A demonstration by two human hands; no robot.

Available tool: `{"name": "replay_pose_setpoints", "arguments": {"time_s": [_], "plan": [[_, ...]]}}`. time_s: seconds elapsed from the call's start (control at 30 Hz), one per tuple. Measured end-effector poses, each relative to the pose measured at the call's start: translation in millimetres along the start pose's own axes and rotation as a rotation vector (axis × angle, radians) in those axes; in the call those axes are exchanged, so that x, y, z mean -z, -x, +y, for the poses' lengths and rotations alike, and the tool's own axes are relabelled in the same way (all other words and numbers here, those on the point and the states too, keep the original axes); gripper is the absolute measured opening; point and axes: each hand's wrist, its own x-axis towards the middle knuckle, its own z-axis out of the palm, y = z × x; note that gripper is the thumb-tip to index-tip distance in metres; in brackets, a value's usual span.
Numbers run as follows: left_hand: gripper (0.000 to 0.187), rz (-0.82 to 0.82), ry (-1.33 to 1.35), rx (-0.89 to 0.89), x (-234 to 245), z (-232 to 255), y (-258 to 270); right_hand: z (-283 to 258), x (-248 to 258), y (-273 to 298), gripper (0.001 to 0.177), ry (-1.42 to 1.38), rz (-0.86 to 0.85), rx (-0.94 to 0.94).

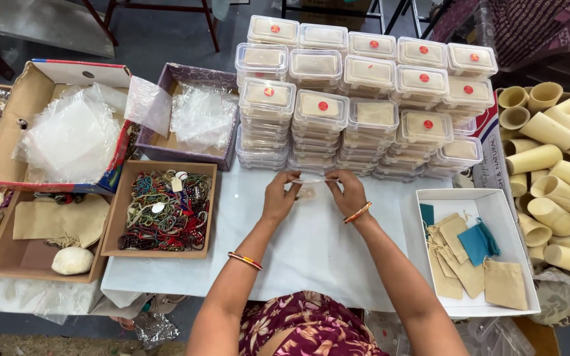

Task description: The person places necklaces into small beige drawstring bags, then puts the bags into clear plastic containers. The person repeats this process for multiple necklaces, stacking the filled containers on the table.

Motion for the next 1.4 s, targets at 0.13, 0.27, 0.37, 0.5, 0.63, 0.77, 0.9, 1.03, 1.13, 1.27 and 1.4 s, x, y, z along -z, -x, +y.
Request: {"name": "replay_pose_setpoints", "arguments": {"time_s": [0.13,0.27,0.37,0.5,0.63,0.77,0.9,1.03,1.13,1.27,1.4], "plan": [[0.031,-0.073,-0.315,-0.434,26,-9,18,15,-6,33,0.009,0.08,0.201,0.268],[0.027,-0.374,-0.678,-0.576,50,-42,43,31,-12,66,0.019,0.206,-0.249,0.341],[0.029,-0.321,-0.661,-0.468,46,-46,47,40,-28,68,0.03,0.223,-0.24,0.35],[0.024,-0.017,-0.718,-0.343,13,-92,21,67,-60,41,0.025,0.337,-0.043,0.124],[0.048,0.166,-0.915,-0.316,-2,-79,-2,70,-80,13,0.036,0.394,-0.104,0.123],[0.067,0.109,-1.061,-0.081,10,-63,-15,65,-89,-5,0.048,0.463,-0.221,0.091],[0.073,0.04,-1.057,-0.041,27,-52,-19,60,-95,-5,0.055,0.447,-0.246,-0.033],[0.063,0.082,-1.026,-0.094,35,-81,-25,71,-102,0,0.052,0.437,-0.159,0.065],[0.059,0.062,-1.025,-0.133,42,-94,-31,79,-111,0,0.046,0.521,-0.058,0.177],[0.055,0.009,-1.017,-0.14,49,-98,-40,93,-123,-4,0.024,0.539,-0.125,-0.005],[0.059,-0.029,-0.961,-0.194,57,-106,-45,107,-128,3,0.027,0.558,0.031,0.082]]}}
